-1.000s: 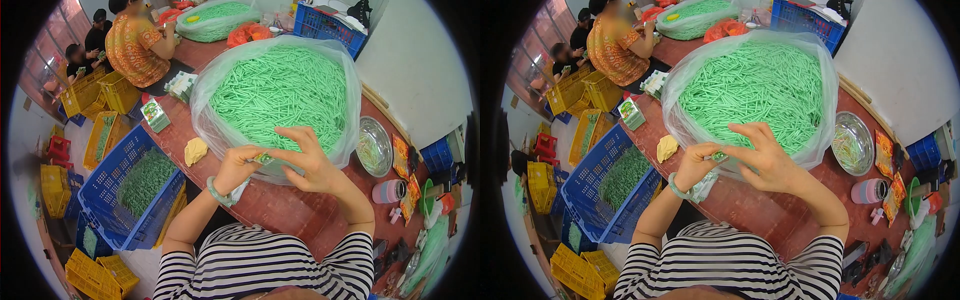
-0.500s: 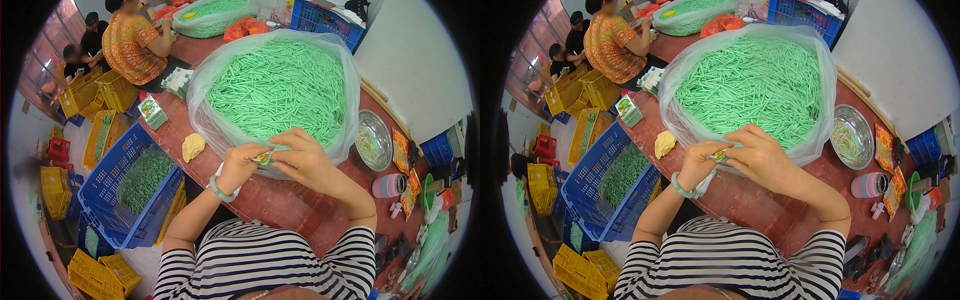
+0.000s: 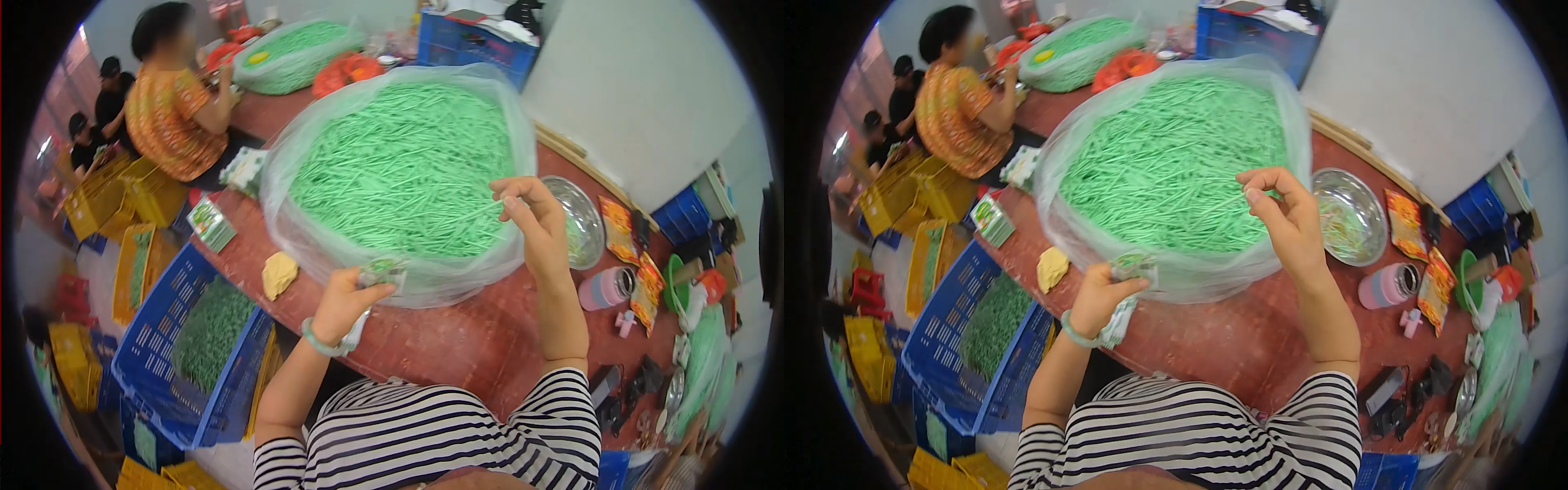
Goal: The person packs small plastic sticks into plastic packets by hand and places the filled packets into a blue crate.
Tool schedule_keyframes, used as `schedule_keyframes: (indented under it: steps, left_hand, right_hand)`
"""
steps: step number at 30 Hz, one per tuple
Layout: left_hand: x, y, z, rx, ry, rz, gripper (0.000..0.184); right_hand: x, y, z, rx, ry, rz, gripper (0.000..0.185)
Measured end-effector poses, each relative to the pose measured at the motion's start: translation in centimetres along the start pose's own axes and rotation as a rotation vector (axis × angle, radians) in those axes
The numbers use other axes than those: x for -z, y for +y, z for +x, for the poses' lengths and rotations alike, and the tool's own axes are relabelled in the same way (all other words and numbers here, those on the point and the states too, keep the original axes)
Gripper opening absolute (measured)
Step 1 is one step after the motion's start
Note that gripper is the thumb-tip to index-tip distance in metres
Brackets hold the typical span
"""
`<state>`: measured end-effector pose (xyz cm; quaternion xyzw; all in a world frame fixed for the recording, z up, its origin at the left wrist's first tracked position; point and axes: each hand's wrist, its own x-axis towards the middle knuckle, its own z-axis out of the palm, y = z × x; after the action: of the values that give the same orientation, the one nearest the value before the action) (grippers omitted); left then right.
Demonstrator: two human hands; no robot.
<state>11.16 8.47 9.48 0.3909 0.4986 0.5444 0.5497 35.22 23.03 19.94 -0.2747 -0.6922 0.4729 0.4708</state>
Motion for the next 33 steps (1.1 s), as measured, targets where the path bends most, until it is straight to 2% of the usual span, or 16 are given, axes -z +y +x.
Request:
schedule_keyframes:
  steps: [1,4,7,10,11,14,16,18,20,23,26,29,31,33]
  left_hand:
    - [-0.1,-0.1,0.0,0.007,-0.024,-0.024,0.027]
    - [-0.4,0.1,-0.1,0.02,-0.061,-0.089,0.023]
    - [-0.6,0.2,0.0,0.014,-0.072,-0.118,0.022]
    - [-0.9,0.7,0.0,-0.002,-0.112,-0.179,0.025]
    - [-1.0,0.8,0.0,0.012,-0.115,-0.153,0.025]
    - [-1.3,1.1,-0.1,0.049,-0.096,-0.094,0.023]
    - [-1.4,1.0,0.1,0.038,-0.121,-0.099,0.022]
    - [-1.5,1.9,-0.2,0.063,-0.142,-0.108,0.021]
    - [-1.1,2.2,-0.4,0.061,-0.172,-0.125,0.02]
    - [-0.3,1.8,-0.7,0.037,-0.183,-0.168,0.02]
    - [0.0,1.7,-1.1,0.014,-0.165,-0.188,0.02]
    - [0.2,1.4,-1.2,0.009,-0.135,-0.161,0.02]
    - [0.2,1.9,-1.3,0.026,-0.13,-0.208,0.02]
    - [0.5,2.3,-1.4,-0.059,-0.072,-0.079,0.026]
  right_hand:
    - [1.2,0.6,0.2,-0.054,0.025,-0.002,0.006]
    - [5.4,1.3,0.5,0.008,0.259,-0.201,0.01]
    - [10.3,1.8,1.0,0.087,0.514,-0.77,0.014]
    - [14.1,3.9,1.8,0.171,0.466,-1.334,0.02]
    - [13.8,4.6,1.9,0.186,0.499,-1.336,0.03]
    - [6.6,1.0,2.1,0.369,0.27,-0.903,0.043]
    - [1.5,-0.4,0.8,0.333,-0.155,-0.346,0.059]
    - [-2.4,-1.5,-0.4,0.435,-0.49,-0.224,0.072]
    - [-5.0,-1.7,-0.4,0.447,-0.715,-0.248,0.089]
    - [-6.8,-0.2,-0.5,0.353,-0.764,-0.207,0.094]
    - [-7.4,0.1,-0.6,0.252,-0.839,-0.185,0.091]
    - [-7.9,0.0,-0.6,0.237,-0.917,-0.31,0.097]
    - [-8.6,-0.8,0.0,0.215,-0.822,0.021,0.102]
    - [-9.4,-3.6,0.2,0.051,-0.735,0.635,0.106]
